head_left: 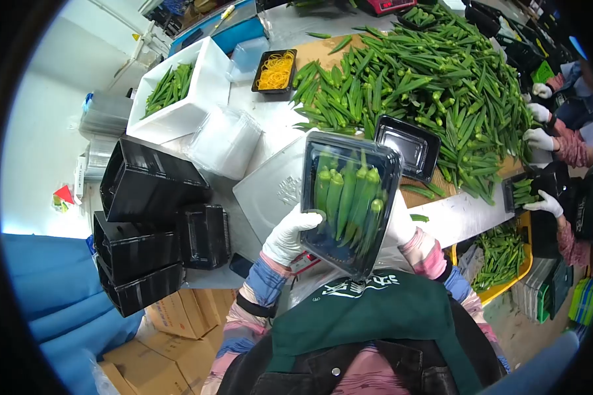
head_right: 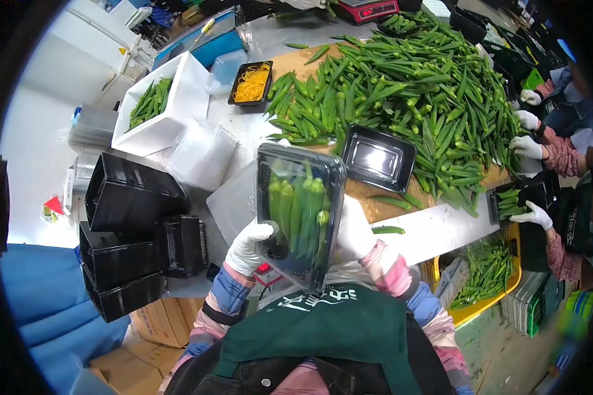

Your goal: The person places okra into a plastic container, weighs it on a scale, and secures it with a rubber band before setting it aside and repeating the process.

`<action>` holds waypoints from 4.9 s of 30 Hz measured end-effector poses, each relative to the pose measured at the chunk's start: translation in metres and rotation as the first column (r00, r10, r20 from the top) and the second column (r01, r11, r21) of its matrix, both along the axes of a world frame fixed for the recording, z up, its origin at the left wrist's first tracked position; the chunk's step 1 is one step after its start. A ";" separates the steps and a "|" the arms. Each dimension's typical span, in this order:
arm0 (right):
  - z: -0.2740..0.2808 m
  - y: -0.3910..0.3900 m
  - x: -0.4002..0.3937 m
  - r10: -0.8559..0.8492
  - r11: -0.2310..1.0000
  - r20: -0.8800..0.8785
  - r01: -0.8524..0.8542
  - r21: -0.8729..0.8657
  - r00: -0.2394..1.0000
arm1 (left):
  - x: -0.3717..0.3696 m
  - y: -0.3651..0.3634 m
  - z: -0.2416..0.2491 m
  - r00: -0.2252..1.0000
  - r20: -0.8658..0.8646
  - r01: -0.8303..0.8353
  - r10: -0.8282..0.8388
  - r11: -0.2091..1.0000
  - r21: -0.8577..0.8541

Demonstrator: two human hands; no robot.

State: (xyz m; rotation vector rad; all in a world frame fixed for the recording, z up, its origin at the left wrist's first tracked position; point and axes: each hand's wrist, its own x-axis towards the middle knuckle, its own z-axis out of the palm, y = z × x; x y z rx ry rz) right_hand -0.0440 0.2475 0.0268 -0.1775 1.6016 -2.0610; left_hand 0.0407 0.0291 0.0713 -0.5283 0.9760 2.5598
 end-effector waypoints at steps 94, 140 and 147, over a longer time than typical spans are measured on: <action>-0.069 -0.128 -0.355 -0.157 0.987 0.238 0.148 0.059 0.958 | -0.079 -0.205 -0.044 0.898 -0.377 -0.279 0.225 -0.371 -0.886; -0.041 0.038 0.010 -0.061 0.898 -0.253 0.164 0.408 0.965 | -0.053 0.020 -0.035 0.938 -0.071 -0.322 0.339 0.775 -0.543; -0.099 0.180 0.066 -0.758 0.646 0.212 0.667 0.370 0.617 | -0.112 -0.062 -0.059 0.861 0.075 -0.494 0.503 0.862 -0.109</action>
